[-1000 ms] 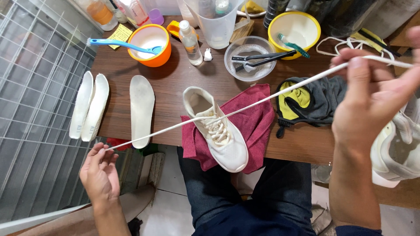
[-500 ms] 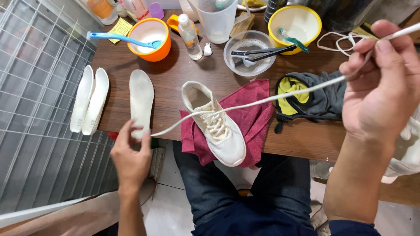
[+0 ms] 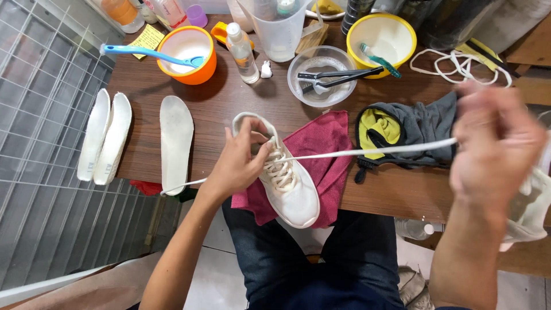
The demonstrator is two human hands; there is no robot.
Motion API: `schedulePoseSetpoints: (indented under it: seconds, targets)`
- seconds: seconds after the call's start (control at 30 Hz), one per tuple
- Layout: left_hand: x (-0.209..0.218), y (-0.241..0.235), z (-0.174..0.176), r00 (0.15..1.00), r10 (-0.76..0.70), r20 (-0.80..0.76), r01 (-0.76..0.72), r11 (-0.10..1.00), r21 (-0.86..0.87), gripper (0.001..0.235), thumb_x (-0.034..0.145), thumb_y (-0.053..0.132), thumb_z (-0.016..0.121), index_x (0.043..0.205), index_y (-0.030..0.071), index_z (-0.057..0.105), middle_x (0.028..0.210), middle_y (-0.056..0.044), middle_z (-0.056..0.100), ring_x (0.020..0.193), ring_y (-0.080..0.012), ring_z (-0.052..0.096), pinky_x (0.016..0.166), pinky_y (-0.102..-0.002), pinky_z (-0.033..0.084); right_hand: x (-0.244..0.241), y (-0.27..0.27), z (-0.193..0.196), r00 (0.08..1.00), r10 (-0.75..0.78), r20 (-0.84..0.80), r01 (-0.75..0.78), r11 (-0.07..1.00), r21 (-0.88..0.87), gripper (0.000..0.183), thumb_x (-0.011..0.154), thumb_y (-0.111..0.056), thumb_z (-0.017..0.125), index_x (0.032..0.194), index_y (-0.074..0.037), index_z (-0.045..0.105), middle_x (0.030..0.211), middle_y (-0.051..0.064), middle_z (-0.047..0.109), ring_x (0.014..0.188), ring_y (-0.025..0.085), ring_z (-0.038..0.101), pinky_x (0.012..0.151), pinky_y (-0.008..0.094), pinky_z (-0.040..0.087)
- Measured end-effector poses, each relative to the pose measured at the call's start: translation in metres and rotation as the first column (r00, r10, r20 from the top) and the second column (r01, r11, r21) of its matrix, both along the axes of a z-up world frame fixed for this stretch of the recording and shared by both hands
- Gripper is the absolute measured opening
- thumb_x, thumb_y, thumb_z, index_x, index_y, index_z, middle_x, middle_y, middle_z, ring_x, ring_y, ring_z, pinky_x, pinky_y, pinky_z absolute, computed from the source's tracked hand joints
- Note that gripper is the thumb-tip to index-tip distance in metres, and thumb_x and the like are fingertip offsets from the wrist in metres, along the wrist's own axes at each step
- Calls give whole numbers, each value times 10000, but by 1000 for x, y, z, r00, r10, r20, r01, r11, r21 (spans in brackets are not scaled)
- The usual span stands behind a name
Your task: The person laces a white sneaker by threading the laces through the eyelets and tying them. The shoe is placed on a red cloth on a wooden table, and the person adjusts the laces to secure the knot.
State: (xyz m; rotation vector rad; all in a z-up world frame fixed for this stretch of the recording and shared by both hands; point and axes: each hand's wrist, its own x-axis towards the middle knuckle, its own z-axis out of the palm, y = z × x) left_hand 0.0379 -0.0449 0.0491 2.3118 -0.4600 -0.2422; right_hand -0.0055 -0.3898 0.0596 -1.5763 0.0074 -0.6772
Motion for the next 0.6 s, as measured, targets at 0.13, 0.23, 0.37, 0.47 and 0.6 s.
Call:
schedulePoseSetpoints:
  seconds: [0.13, 0.23, 0.37, 0.47, 0.6]
  targets:
    - [-8, 9, -20, 991, 46, 126, -40, 998, -48, 103, 998, 173, 559, 1064, 105, 599, 1050, -76, 704, 1019, -221, 718, 1208, -708, 11, -4, 81, 33, 945, 214, -248, -313, 813, -491, 161, 974, -35, 653, 1017, -98, 795, 1015, 80, 768, 929, 167, 715, 880, 308, 567]
    - [-11, 16, -31, 982, 25, 188, -19, 999, -32, 178, 952, 140, 579, 1126, 176, 568, 961, -53, 701, 1101, -336, 665, 1111, -806, 149, 15, 118, -24, 930, 346, -124, -363, 817, -448, 68, 869, -119, 812, 934, -139, 823, 835, 101, 758, 740, 270, 728, 685, 369, 559]
    - [-15, 17, -35, 979, 72, 190, -63, 997, -53, 196, 964, 188, 560, 1154, 194, 607, 1037, -46, 725, 1111, -317, 652, 1112, -796, 164, 34, 139, -46, 917, 355, -184, -400, 806, -436, 73, 890, -190, 796, 951, -204, 835, 800, 48, 728, 711, 220, 701, 663, 321, 528]
    - [-17, 15, -34, 980, 97, 172, -88, 994, -59, 251, 999, 240, 575, 1227, 161, 645, 1026, -75, 746, 1113, -316, 668, 1125, -797, 147, 37, 143, -47, 917, 332, -222, -399, 793, -460, 82, 892, -203, 786, 956, -219, 833, 813, 43, 717, 719, 236, 688, 666, 331, 518]
    - [-17, 13, -40, 969, 138, 203, -120, 988, -99, 248, 1012, 272, 598, 1204, 167, 715, 1071, -67, 769, 1123, -306, 669, 1128, -786, 153, 41, 147, -47, 914, 349, -208, -406, 805, -433, 70, 903, -191, 770, 947, -187, 825, 819, 75, 714, 756, 273, 707, 694, 350, 530]
